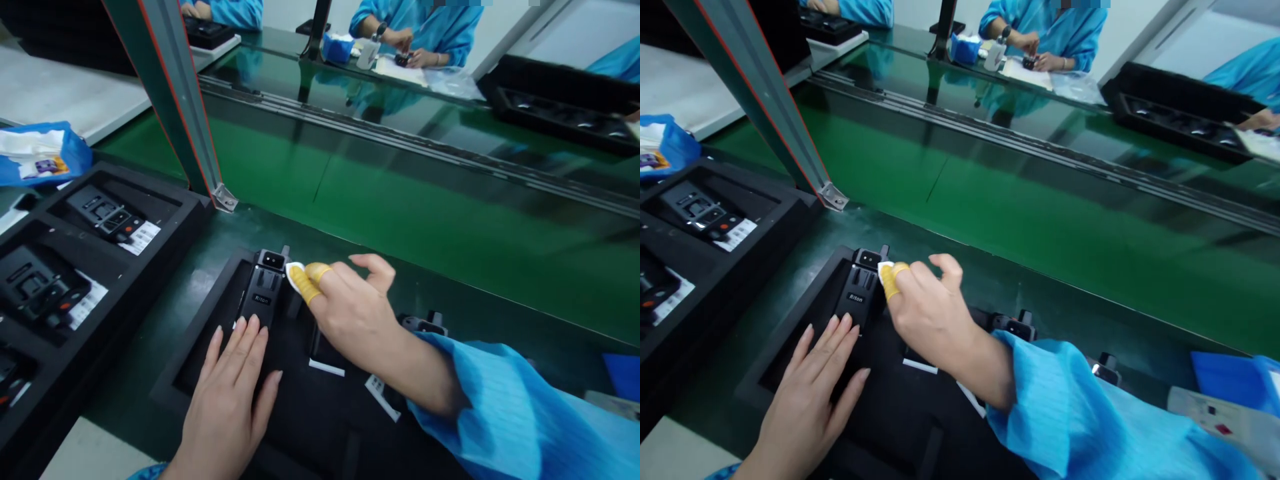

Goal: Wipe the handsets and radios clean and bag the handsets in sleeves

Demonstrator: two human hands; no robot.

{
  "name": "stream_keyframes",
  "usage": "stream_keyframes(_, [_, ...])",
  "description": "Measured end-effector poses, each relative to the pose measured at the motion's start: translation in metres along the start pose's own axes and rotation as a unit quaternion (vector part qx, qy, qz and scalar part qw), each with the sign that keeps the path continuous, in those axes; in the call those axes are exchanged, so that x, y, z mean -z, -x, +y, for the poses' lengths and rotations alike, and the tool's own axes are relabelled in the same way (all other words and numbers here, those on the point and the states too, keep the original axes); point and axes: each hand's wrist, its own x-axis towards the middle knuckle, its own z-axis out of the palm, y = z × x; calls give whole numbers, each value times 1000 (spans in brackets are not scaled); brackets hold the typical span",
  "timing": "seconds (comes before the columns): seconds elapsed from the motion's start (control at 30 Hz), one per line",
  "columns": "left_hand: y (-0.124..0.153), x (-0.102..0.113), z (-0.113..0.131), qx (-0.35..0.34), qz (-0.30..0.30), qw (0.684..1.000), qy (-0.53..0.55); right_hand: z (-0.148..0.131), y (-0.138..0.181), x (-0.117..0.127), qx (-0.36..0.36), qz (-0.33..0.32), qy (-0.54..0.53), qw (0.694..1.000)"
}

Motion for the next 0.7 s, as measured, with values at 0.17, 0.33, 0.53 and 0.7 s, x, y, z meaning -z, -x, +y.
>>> stream_keyframes(0.17, [1,2,2,6,-24,1000,-2,-34,-11,-11,72,13,-79,994])
stream_keyframes(0.33, [1,3,1,12,-28,1000,2,-40,-13,-12,74,-19,-68,995])
stream_keyframes(0.53, [-1,4,2,15,-22,1000,9,-28,14,-2,67,-30,-35,997])
stream_keyframes(0.7, [0,4,2,7,-18,1000,-4,2,19,8,21,-25,30,999])
